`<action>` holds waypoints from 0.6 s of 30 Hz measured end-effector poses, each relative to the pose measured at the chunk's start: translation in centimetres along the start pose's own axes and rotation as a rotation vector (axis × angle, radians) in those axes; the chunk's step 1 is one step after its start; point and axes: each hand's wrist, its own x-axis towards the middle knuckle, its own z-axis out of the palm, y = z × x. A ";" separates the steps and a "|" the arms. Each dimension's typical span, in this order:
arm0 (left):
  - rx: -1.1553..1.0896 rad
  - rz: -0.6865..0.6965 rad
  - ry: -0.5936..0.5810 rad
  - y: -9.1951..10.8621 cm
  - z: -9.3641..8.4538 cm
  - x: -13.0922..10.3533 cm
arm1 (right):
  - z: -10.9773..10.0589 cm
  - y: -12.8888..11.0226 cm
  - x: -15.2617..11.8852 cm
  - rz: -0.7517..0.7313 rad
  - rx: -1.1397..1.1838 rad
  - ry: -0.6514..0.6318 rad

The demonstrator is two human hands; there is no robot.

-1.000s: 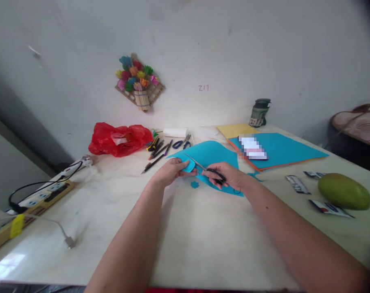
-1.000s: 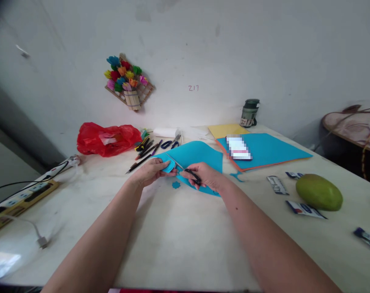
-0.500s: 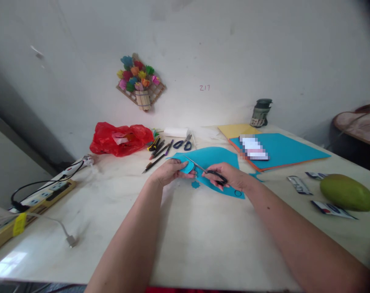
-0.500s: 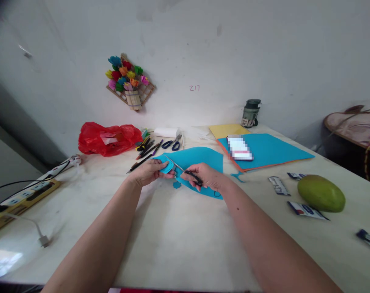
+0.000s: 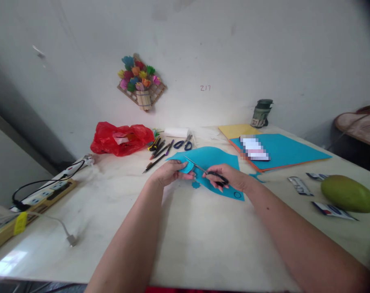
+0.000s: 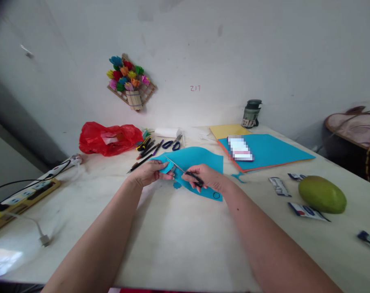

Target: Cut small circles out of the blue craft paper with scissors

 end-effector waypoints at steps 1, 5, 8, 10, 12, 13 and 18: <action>0.002 0.011 -0.007 -0.1 0.0 0.0 | 0.0 0.0 0.0 -0.001 0.004 -0.007; 0.034 0.054 -0.047 -0.2 0.4 0.0 | -0.1 -0.2 -0.1 -0.010 0.020 -0.018; 0.085 0.078 -0.032 0.0 0.8 0.0 | -0.1 -0.3 -0.1 -0.020 0.027 -0.018; 0.131 0.105 -0.007 0.1 1.1 0.0 | -0.1 -0.2 -0.1 -0.034 0.034 -0.018; 0.173 0.128 0.014 0.2 1.3 0.0 | -0.1 -0.1 0.0 -0.047 0.040 -0.015; 0.191 0.133 0.024 0.2 1.3 0.0 | -0.1 -0.1 0.0 -0.050 0.039 -0.014; 0.259 0.124 0.063 0.3 1.2 0.0 | -0.1 -0.2 -0.1 -0.045 0.020 -0.013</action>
